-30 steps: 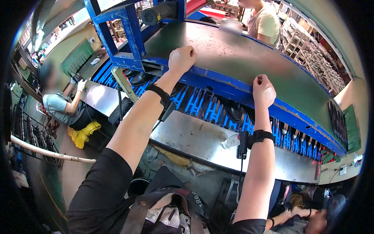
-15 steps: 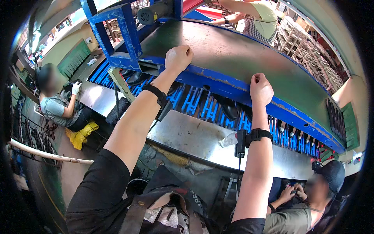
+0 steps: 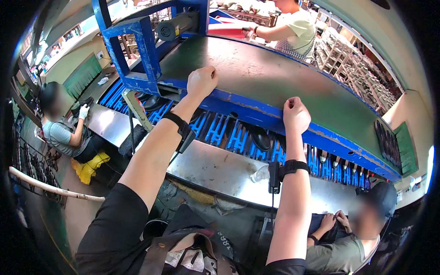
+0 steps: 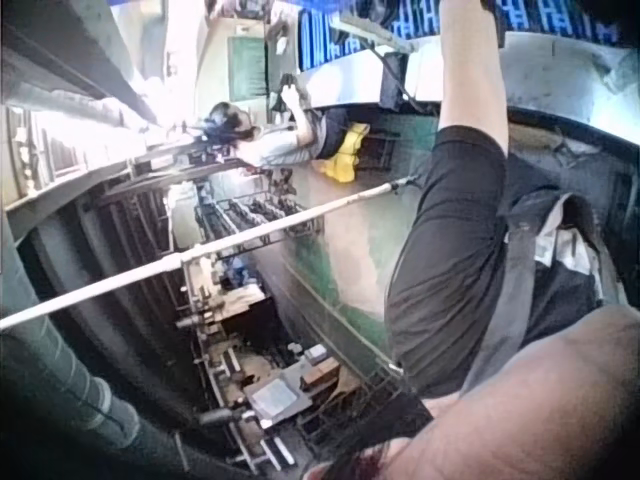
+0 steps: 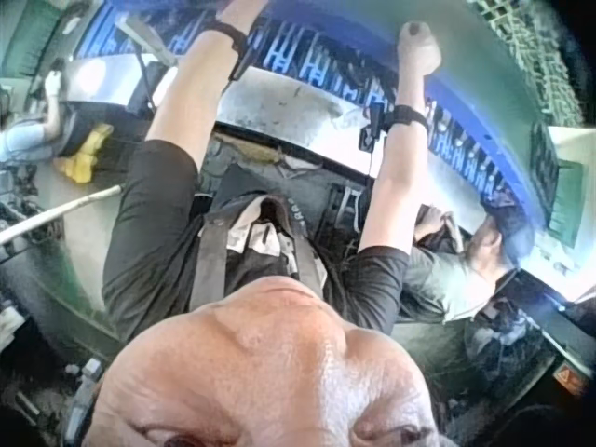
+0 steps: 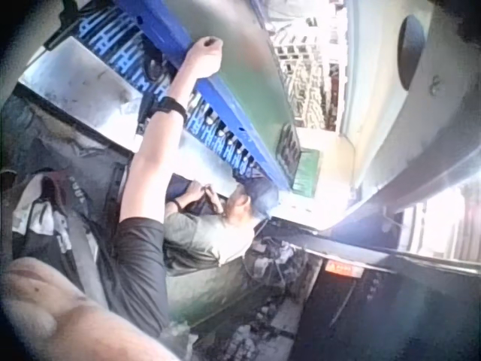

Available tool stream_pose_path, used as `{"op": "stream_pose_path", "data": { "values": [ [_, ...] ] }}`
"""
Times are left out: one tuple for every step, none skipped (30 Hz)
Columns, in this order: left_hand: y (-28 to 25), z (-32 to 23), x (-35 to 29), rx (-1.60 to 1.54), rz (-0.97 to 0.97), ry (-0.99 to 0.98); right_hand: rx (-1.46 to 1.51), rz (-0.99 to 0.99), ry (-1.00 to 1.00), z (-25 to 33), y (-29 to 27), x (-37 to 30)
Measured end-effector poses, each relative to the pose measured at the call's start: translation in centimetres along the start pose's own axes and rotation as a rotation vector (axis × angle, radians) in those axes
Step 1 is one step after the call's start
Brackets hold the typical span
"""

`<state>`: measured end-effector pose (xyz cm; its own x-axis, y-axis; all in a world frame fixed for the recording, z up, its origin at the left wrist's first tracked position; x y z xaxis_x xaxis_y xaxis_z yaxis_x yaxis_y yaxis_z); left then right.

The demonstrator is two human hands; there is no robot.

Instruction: The person is manufacturing shoes by placing components on a conveyor belt and checking materials at a station.

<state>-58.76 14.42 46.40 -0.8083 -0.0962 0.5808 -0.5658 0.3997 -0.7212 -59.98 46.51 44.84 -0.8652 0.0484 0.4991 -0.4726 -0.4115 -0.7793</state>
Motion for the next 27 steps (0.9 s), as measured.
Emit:
{"op": "stream_pose_path", "data": {
  "values": [
    [0.0,0.1,0.0,0.006,0.013,-0.013,-0.015,-0.012,-0.021,0.2,-0.1,-0.1],
    [0.0,0.2,-0.1,0.012,0.026,-0.025,-0.017,-0.019,-0.022,0.3,-0.1,-0.1],
    [0.0,0.2,-0.1,0.008,0.022,-0.020,-0.013,-0.007,-0.014,0.3,-0.2,-0.2],
    [0.0,0.2,-0.1,0.009,0.014,-0.016,-0.010,0.004,-0.005,0.3,-0.2,-0.2],
    [0.0,0.1,-0.1,0.009,0.008,-0.012,-0.004,-0.004,-0.003,0.2,-0.1,-0.2],
    [0.1,0.1,-0.2,0.004,0.006,-0.006,-0.008,-0.011,-0.001,0.1,-0.1,-0.2],
    [-0.1,0.1,-0.2,0.002,-0.001,-0.004,-0.004,-0.002,0.001,0.2,-0.1,-0.1],
    [-0.2,0.0,-0.2,-0.001,-0.008,-0.002,0.000,0.007,0.004,0.3,-0.2,-0.1],
    [-0.3,0.0,-0.1,-0.002,-0.010,0.001,0.010,0.009,0.007,0.3,-0.3,-0.1],
    [-0.4,0.0,-0.1,-0.006,-0.010,0.000,0.009,0.007,0.007,0.5,-0.3,0.0],
    [-0.3,0.1,-0.1,-0.011,-0.009,-0.002,0.020,0.021,0.020,0.5,-0.3,0.0],
    [-0.3,0.1,-0.1,-0.011,-0.010,-0.002,0.032,0.035,0.033,0.5,-0.3,0.0],
    [-0.2,0.1,-0.1,0.001,0.010,-0.017,0.032,0.035,0.034,0.6,-0.4,0.0],
    [-0.1,0.2,0.0,0.013,0.030,-0.032,0.037,0.041,0.040,0.8,-0.5,-0.1],
    [-0.1,0.3,0.0,0.014,0.030,-0.032,0.043,0.046,0.046,0.9,-0.5,-0.1],
    [-0.1,0.2,0.0,0.023,0.003,-0.003,0.042,0.045,0.048,0.6,-0.5,-0.1],
    [-0.2,0.2,0.1,0.033,-0.025,0.025,0.043,0.031,0.015,0.5,-0.3,0.0],
    [-0.1,0.3,0.1,0.033,-0.025,0.027,0.045,0.016,-0.018,0.4,-0.3,0.0],
    [0.0,0.2,0.1,0.036,-0.031,0.037,0.044,0.017,-0.016,0.3,-0.3,0.0],
    [0.1,0.2,0.1,0.038,-0.037,0.048,0.041,0.022,-0.015,0.3,-0.3,0.0],
    [0.2,0.1,0.1,0.037,-0.036,0.049,0.038,0.027,-0.015,0.2,-0.3,0.0],
    [0.4,0.3,0.2,0.044,0.024,0.020,0.039,0.027,-0.016,0.5,-0.4,0.0],
    [0.7,0.4,0.3,0.050,0.083,-0.008,0.044,0.038,0.019,0.6,-0.5,-0.1],
    [0.7,0.5,0.3,0.051,0.083,-0.009,0.048,0.050,0.054,0.7,-0.5,-0.1],
    [0.5,0.4,0.2,0.051,0.047,0.018,0.048,0.050,0.054,0.5,-0.4,-0.1],
    [0.4,0.3,0.2,0.050,0.011,0.045,0.054,0.037,0.027,0.4,-0.3,0.0],
    [0.5,0.4,0.2,0.051,0.011,0.045,0.060,0.024,0.000,0.3,-0.2,0.0]
  ]
}}
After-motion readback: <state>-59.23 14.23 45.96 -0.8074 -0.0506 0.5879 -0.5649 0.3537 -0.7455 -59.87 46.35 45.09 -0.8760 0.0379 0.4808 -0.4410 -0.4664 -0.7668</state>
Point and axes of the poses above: each hand's wrist, its own x-axis towards the middle knuckle, its own y-axis out of the palm, z = x × y, the point moved 5 cm from there along x, towards the middle knuckle, and after that the axes turned 13 degrees about z, right-handed, at the moved point
